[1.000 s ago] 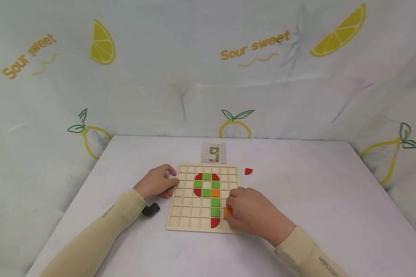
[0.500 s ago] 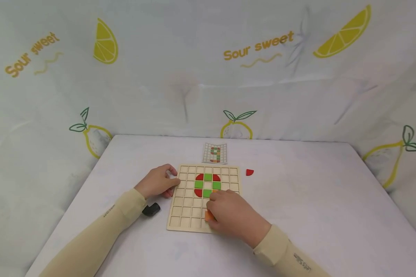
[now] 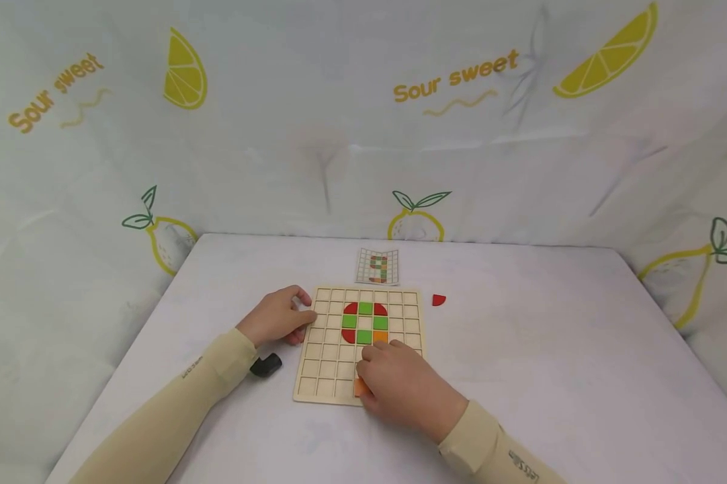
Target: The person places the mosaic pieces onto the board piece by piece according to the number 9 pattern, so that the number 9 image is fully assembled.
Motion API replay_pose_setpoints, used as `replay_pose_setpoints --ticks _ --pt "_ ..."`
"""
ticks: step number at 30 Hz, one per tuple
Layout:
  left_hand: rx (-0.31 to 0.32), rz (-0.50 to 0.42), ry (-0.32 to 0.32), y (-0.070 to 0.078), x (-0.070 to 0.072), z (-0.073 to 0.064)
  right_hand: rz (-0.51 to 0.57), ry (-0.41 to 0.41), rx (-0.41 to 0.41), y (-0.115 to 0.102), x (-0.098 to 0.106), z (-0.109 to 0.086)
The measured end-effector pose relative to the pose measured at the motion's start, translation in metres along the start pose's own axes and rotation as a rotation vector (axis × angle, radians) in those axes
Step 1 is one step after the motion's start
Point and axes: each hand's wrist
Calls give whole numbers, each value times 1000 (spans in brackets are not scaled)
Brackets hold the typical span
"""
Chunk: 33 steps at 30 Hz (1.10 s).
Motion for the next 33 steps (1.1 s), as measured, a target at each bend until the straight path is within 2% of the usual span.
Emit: replay_pose_setpoints --ticks 24,29,33 --pt "-7 3 -3 3 1 -2 -14 26 2 -4 -3 -1" --pt "0 10 -6 3 1 0 21 0 -36 6 3 4" --pt "10 15 -6 2 -1 -1 37 29 -79 25 9 10"
Point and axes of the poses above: each hand's wrist, its own z-axis towards the middle knuckle, its own x-axis out of the back of the hand, y = z × x, and after that the axes turned 14 degrees about -x, right-handed
